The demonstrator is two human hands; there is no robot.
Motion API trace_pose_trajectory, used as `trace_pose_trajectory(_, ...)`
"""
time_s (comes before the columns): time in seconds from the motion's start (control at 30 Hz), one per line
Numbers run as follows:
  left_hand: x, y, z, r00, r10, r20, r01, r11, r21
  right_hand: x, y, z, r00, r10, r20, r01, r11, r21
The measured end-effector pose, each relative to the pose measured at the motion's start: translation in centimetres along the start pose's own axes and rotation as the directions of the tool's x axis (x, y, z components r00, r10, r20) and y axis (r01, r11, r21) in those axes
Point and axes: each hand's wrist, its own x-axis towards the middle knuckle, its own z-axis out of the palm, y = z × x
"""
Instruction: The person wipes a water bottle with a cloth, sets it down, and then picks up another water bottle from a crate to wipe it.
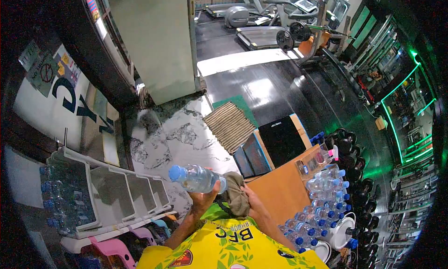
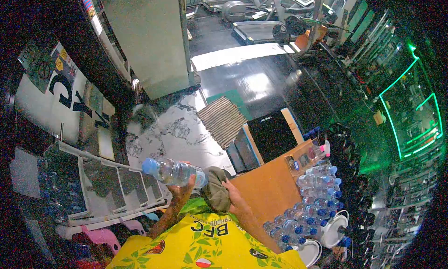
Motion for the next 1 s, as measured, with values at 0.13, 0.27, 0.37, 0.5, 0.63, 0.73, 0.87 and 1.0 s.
trace_pose_trajectory(0.13,-0.6,0.0,1.2,0.997,-0.047,-0.059,0.034,0.978,-0.204,0.5,0.2,2.1,0.995,0.000,0.103,0.004,0.999,-0.034)
trace_pose_trajectory(0.27,-0.7,-0.1,1.0,0.997,-0.083,0.003,0.083,0.994,-0.069,1.1,0.9,1.4,0.998,0.034,0.054,-0.026,0.991,-0.134)
trace_pose_trajectory(0.37,-0.2,-1.5,-0.5,0.999,-0.032,0.018,0.031,0.996,0.079,0.4,0.4,0.6,0.997,0.072,0.000,-0.070,0.970,-0.233)
trace_pose_trajectory(0.5,1.0,-0.8,-1.5,0.993,0.073,0.095,-0.105,0.913,0.395,0.4,0.4,-1.7,0.998,0.035,-0.061,-0.046,0.982,-0.181)
trace_pose_trajectory(0.63,0.7,-1.4,-2.7,0.978,0.006,0.210,-0.114,0.857,0.502,-1.3,-2.1,1.6,0.917,-0.387,-0.090,0.367,0.912,-0.181)
trace_pose_trajectory(0.73,0.6,0.4,-2.1,0.943,-0.050,0.328,-0.122,0.867,0.484,-1.9,-2.5,3.4,0.689,-0.696,-0.202,0.607,0.707,-0.364)
trace_pose_trajectory(0.87,-0.4,0.8,-1.0,0.836,-0.111,0.537,-0.141,0.903,0.406,-4.8,-5.3,9.0,0.439,-0.592,0.676,0.583,-0.385,-0.715)
trace_pose_trajectory(1.0,-1.1,2.5,-0.2,0.851,-0.175,0.495,-0.066,0.899,0.432,-3.9,-5.4,10.9,0.444,-0.538,0.717,0.526,-0.492,-0.694)
